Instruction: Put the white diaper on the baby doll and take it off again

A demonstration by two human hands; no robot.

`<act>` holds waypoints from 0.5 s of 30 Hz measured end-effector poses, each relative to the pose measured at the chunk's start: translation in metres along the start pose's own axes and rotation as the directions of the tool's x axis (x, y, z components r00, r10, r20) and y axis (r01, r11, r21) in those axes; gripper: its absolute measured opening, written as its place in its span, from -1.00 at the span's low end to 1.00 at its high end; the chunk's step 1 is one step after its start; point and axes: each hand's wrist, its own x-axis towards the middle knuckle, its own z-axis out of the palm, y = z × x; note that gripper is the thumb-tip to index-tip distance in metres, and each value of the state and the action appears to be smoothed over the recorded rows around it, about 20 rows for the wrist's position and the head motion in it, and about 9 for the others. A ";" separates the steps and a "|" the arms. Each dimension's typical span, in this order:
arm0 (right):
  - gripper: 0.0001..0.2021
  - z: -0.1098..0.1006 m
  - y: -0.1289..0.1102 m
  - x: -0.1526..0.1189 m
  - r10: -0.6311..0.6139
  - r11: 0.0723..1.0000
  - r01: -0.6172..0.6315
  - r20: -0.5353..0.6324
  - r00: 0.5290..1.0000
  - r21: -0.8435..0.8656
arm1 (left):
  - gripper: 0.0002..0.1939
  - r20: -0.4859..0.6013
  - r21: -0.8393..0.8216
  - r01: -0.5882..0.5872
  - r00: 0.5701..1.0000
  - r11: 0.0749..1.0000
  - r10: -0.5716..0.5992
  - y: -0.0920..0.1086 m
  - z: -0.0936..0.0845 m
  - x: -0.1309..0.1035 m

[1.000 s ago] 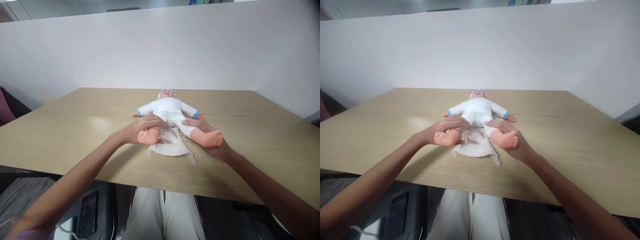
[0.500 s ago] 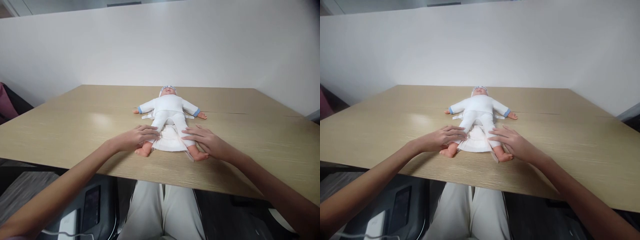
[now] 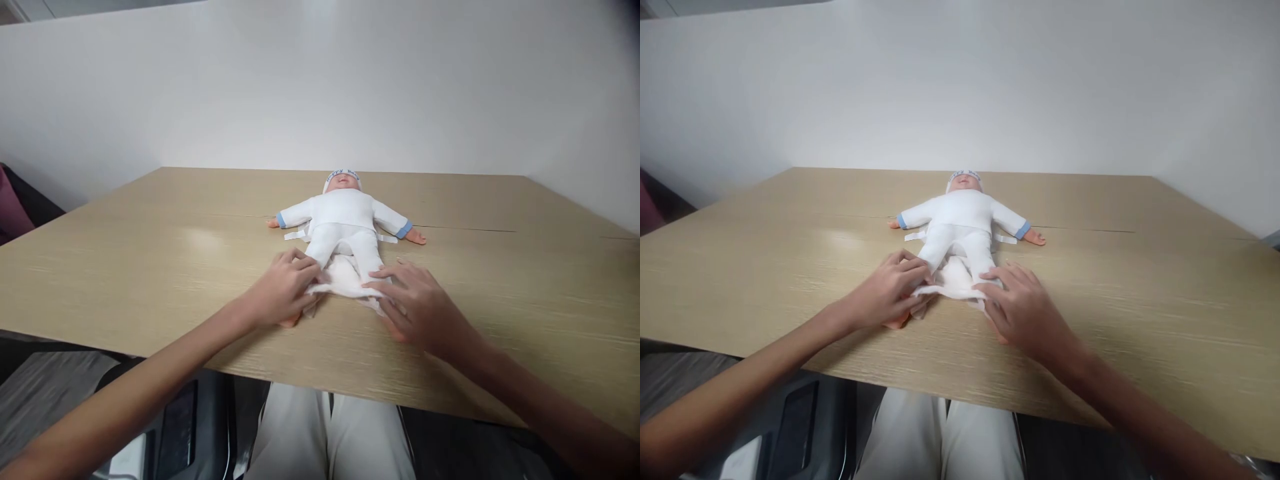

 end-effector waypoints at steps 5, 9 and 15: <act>-0.81 -0.009 0.029 0.052 0.153 0.971 -0.126 -0.126 0.980 0.203 | -0.66 -0.202 -0.256 0.077 0.971 0.964 -0.131 -0.023 -0.024 0.040; -0.75 0.004 0.067 0.102 0.338 0.899 -0.283 -0.119 0.934 0.336 | -0.54 -0.201 -0.447 0.189 0.931 0.874 -0.304 -0.053 -0.029 0.088; -0.64 0.038 0.116 0.140 0.537 0.689 -0.524 0.133 0.833 0.502 | -0.45 -0.009 -0.754 0.240 0.927 0.611 -0.375 -0.097 -0.010 0.135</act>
